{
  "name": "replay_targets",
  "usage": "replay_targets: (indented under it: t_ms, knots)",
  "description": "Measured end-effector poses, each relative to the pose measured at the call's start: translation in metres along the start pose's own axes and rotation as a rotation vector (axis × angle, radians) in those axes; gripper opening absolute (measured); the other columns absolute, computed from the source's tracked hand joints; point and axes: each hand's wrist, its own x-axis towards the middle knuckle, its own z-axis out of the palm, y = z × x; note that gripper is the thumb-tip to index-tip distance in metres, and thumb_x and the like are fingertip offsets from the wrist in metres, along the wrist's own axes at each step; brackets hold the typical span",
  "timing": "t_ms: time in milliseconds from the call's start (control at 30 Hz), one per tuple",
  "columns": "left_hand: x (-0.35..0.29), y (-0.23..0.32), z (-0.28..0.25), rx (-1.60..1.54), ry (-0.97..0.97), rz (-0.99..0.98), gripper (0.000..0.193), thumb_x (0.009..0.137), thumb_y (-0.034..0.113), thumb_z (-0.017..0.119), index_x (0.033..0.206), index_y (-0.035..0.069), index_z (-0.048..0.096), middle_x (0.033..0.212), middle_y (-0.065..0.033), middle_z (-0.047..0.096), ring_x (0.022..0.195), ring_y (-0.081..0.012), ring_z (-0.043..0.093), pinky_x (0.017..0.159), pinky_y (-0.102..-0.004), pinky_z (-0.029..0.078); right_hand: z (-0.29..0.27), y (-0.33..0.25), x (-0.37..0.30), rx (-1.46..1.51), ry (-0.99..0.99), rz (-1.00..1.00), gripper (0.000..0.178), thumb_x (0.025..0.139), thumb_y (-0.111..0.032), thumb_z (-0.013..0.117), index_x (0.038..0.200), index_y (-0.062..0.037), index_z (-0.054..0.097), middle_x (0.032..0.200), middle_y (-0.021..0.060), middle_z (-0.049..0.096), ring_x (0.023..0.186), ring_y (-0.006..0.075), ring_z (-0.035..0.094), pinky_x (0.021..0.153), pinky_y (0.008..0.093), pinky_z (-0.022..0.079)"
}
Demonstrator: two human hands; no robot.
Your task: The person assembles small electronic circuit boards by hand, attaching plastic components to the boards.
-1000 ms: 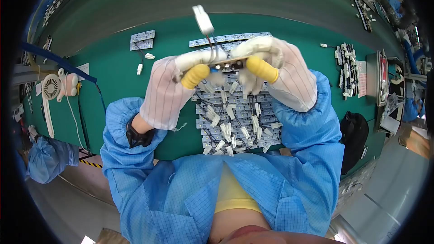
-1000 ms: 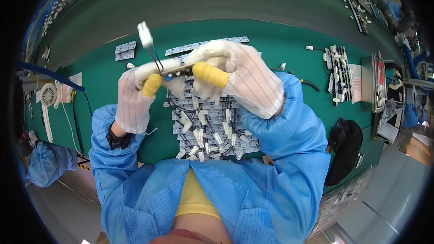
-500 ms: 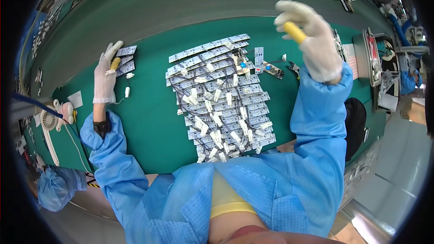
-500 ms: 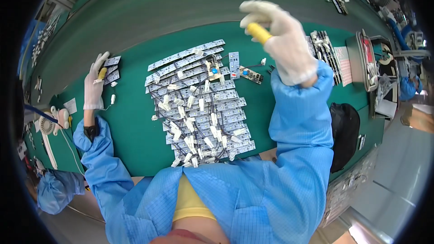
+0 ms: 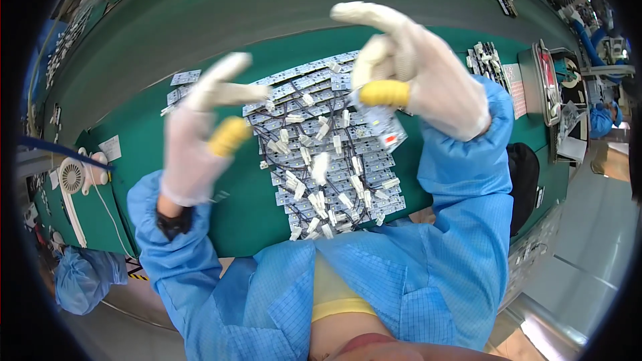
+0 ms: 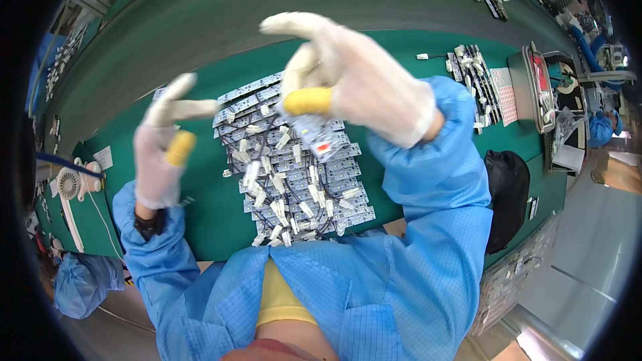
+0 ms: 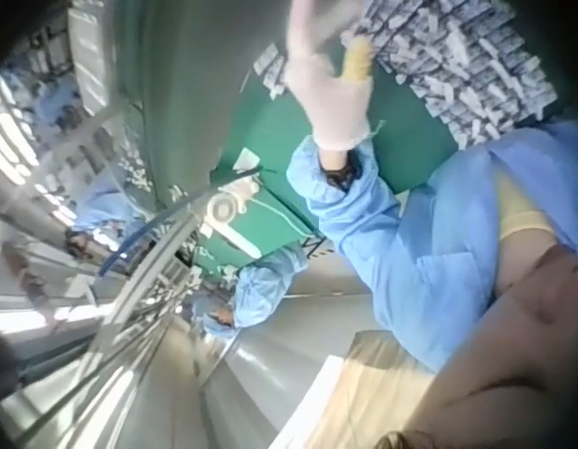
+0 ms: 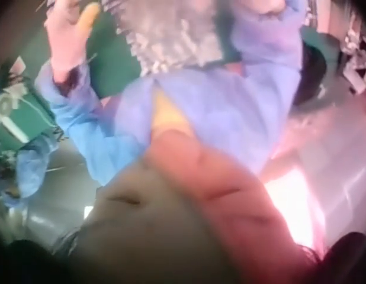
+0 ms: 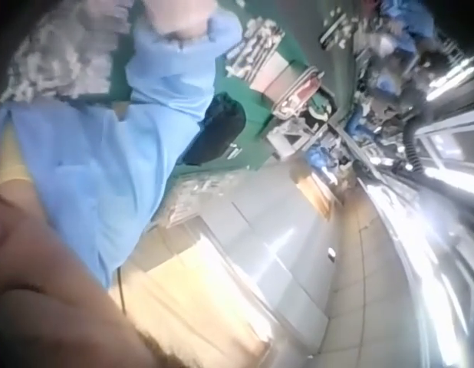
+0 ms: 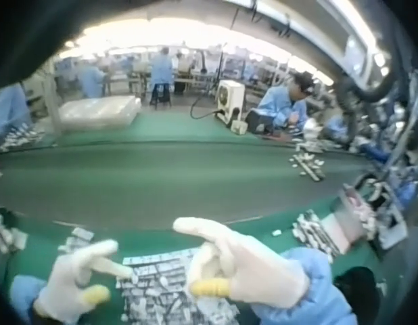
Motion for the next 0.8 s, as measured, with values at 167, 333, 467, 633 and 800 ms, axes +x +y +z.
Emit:
replay_targets:
  t_ms: [167, 333, 467, 633, 800]
  knots:
    - [0.007, 0.024, 0.039, -0.211, -0.21, -0.19, 0.081, 0.073, 0.032, 0.079, 0.137, 0.002, 0.04, 0.096, -0.0133, 0.068, 0.08, -0.022, 0.066, 0.074, -0.0307, 0.051, 0.028, 0.006, 0.02, -0.172, 0.018, -0.209, 0.094, 0.066, -0.004, 0.081, 0.144, -0.0061, 0.027, 0.091, 0.0089, 0.059, 0.071, 0.0106, 0.059, 0.064, 0.0209, 0.049]
    - [-0.007, 0.013, 0.047, -0.108, -0.011, 0.031, 0.052, 0.075, 0.016, 0.078, 0.12, 0.001, 0.058, 0.099, -0.0108, 0.068, 0.082, -0.0169, 0.066, 0.074, -0.0269, 0.051, 0.039, 0.018, 0.025, -0.015, 0.093, -0.301, 0.103, 0.064, -0.006, 0.084, 0.146, -0.0051, 0.02, 0.097, 0.0086, 0.057, 0.076, 0.0101, 0.059, 0.063, 0.0205, 0.049]
    - [-0.016, 0.01, 0.043, -0.359, 0.191, 0.084, 0.041, 0.074, -0.003, 0.076, 0.112, -0.002, 0.059, 0.108, -0.0122, 0.064, 0.097, -0.0163, 0.063, 0.085, -0.028, 0.053, 0.027, 0.022, 0.015, -0.078, 0.32, -0.366, 0.089, 0.083, -0.038, 0.068, 0.143, 0.0047, 0.018, 0.112, 0.0178, 0.062, 0.107, 0.0258, 0.059, 0.094, 0.0361, 0.045]
    - [-0.021, 0.006, 0.042, -0.279, 0.27, 0.146, 0.04, 0.072, -0.008, 0.076, 0.108, -0.003, 0.06, 0.108, -0.0128, 0.063, 0.099, -0.018, 0.063, 0.085, -0.0285, 0.054, 0.048, 0.017, -0.005, -0.498, 0.427, -0.654, 0.081, 0.084, -0.021, 0.069, 0.142, 0.0054, 0.019, 0.103, 0.012, 0.068, 0.119, 0.0319, 0.053, 0.102, 0.0417, 0.038]
    - [-0.023, 0.008, 0.043, -0.265, 0.264, 0.157, 0.042, 0.071, -0.009, 0.076, 0.109, -0.004, 0.059, 0.108, -0.0127, 0.063, 0.098, -0.0176, 0.063, 0.085, -0.0286, 0.054, 0.055, 0.007, -0.009, -1.0, 0.369, -0.629, 0.081, 0.072, 0.002, 0.072, 0.141, -0.0014, 0.03, 0.116, 0.0122, 0.065, 0.13, 0.0271, 0.043, 0.109, 0.048, 0.027]
